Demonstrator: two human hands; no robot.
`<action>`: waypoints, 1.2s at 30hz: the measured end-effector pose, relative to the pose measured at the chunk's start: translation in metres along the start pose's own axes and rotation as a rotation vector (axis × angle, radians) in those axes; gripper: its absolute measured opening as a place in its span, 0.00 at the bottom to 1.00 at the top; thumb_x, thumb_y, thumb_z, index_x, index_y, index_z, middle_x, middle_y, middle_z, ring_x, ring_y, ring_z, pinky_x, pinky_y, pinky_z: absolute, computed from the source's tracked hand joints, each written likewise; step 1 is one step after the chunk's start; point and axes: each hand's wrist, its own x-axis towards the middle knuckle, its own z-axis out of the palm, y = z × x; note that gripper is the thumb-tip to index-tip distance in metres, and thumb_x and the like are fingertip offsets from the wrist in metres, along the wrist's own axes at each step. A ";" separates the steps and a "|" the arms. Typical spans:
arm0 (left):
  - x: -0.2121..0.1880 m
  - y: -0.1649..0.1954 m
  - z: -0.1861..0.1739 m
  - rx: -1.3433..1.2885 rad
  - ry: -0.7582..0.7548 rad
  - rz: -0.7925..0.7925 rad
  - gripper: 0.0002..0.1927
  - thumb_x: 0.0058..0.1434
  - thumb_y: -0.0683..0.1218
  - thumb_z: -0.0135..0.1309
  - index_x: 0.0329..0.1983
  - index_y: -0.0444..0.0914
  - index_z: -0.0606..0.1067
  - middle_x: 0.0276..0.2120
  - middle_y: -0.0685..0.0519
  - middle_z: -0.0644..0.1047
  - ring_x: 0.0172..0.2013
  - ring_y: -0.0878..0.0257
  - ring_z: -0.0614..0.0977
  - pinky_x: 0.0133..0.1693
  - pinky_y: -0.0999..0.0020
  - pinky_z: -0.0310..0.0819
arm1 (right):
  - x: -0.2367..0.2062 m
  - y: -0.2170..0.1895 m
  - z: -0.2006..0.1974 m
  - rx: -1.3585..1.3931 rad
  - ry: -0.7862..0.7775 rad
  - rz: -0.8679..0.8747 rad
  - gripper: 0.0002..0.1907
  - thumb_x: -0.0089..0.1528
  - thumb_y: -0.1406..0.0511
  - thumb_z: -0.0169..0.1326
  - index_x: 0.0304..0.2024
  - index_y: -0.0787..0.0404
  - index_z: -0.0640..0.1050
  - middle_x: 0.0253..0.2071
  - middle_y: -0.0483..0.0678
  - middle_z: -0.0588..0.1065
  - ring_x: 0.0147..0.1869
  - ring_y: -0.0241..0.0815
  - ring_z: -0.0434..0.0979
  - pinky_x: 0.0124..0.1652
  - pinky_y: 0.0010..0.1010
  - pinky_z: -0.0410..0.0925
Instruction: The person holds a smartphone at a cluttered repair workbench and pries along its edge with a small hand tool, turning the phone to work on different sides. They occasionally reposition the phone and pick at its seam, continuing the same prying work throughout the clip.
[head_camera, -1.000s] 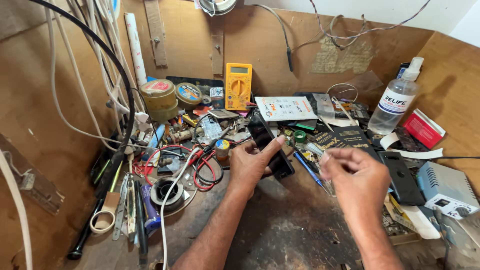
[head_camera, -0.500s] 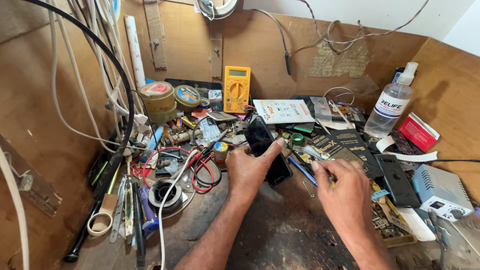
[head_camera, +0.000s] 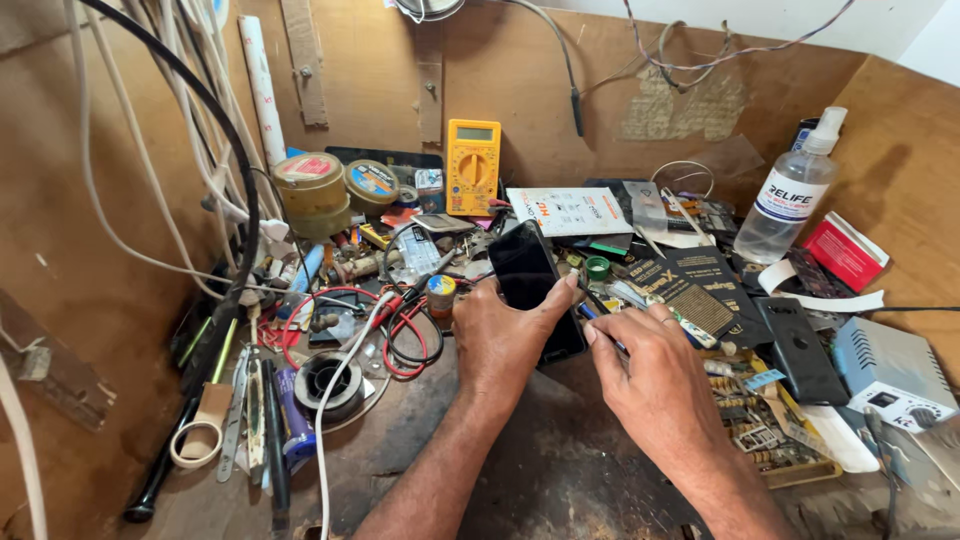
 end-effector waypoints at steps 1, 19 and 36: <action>0.001 0.000 0.001 0.023 0.019 0.019 0.31 0.45 0.64 0.69 0.32 0.31 0.81 0.27 0.41 0.83 0.29 0.50 0.87 0.34 0.57 0.81 | 0.001 0.001 0.000 -0.002 -0.017 0.010 0.08 0.60 0.66 0.57 0.36 0.67 0.81 0.34 0.54 0.79 0.43 0.57 0.75 0.43 0.46 0.67; 0.005 -0.019 0.024 0.036 -0.001 0.086 0.38 0.43 0.61 0.71 0.43 0.28 0.71 0.36 0.35 0.81 0.39 0.43 0.84 0.41 0.51 0.78 | -0.005 0.008 0.017 0.152 -0.066 0.138 0.08 0.59 0.68 0.56 0.36 0.68 0.82 0.31 0.57 0.81 0.35 0.52 0.81 0.38 0.42 0.71; 0.000 -0.028 0.040 -0.021 -0.042 0.176 0.36 0.46 0.56 0.70 0.47 0.31 0.67 0.35 0.37 0.81 0.38 0.42 0.85 0.39 0.51 0.79 | -0.015 0.020 0.044 0.097 -0.026 0.307 0.10 0.58 0.65 0.60 0.30 0.69 0.81 0.26 0.57 0.80 0.29 0.52 0.81 0.32 0.43 0.70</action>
